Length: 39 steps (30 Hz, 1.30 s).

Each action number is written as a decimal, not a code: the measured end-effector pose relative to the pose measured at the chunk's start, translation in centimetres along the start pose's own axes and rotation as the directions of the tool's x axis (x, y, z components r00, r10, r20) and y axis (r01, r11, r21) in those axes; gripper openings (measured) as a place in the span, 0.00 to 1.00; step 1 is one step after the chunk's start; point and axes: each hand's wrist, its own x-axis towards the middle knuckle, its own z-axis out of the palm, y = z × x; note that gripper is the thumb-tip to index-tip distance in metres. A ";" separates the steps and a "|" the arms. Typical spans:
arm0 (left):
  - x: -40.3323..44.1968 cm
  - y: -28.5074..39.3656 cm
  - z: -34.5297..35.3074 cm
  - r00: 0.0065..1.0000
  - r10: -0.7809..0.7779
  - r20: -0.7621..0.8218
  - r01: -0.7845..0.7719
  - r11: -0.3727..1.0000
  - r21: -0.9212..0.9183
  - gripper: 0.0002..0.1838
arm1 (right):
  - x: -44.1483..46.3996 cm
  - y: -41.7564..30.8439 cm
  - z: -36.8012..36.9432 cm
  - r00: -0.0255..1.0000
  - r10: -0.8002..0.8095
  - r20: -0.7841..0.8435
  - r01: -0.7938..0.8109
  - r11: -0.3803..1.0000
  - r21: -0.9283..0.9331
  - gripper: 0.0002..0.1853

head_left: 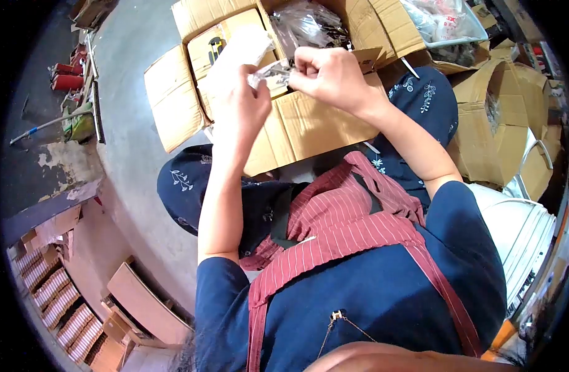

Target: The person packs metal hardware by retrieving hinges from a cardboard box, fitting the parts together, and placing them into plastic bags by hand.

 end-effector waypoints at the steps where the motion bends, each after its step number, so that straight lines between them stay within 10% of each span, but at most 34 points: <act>1: -0.3 0.4 0.2 0.999 0.016 0.040 -0.017 1.000 0.012 0.12 | -0.1 -0.3 0.2 1.000 -0.021 0.012 0.022 0.999 -0.025 0.13; 16: 0.8 -1.1 -1.7 0.936 -0.151 0.317 0.296 0.825 -0.482 0.13 | 0.8 1.5 0.1 0.988 0.098 0.121 -0.116 0.983 0.144 0.11; 23: 1.4 -1.9 -2.9 0.970 -0.206 -0.125 0.182 0.966 -0.184 0.09 | 2.1 5.1 -2.0 0.977 0.210 -0.047 -0.201 0.969 0.140 0.10; 26: 0.6 -2.5 0.1 0.989 0.050 -0.139 -0.044 0.998 0.051 0.09 | 2.6 10.5 -1.3 0.983 -0.095 -0.159 0.029 0.927 -0.374 0.10; 28: -0.6 -0.9 1.1 0.997 -0.004 0.071 -0.009 0.984 0.181 0.11 | 3.0 11.0 -1.8 0.919 0.354 0.173 -0.209 0.810 -0.548 0.13; 30: -1.8 1.1 1.7 0.952 -0.104 0.289 0.019 0.959 0.284 0.11 | 1.9 11.3 -1.8 0.784 0.480 0.395 -0.127 0.746 -0.654 0.12; 32: -3.4 0.6 3.5 0.954 0.122 0.274 -0.188 0.956 0.227 0.10 | 1.4 11.9 -0.5 0.663 0.516 0.543 -0.094 0.777 -0.623 0.12; 36: -5.6 1.2 5.5 0.893 0.118 0.434 -0.260 0.923 0.283 0.19 | 3.0 14.4 1.6 0.434 0.749 0.500 -0.375 0.655 -0.656 0.14; 39: -6.3 2.4 3.9 0.885 0.177 0.431 -0.359 0.847 0.391 0.20 | 3.1 18.5 3.6 0.623 0.614 0.485 -0.255 0.746 -0.615 0.18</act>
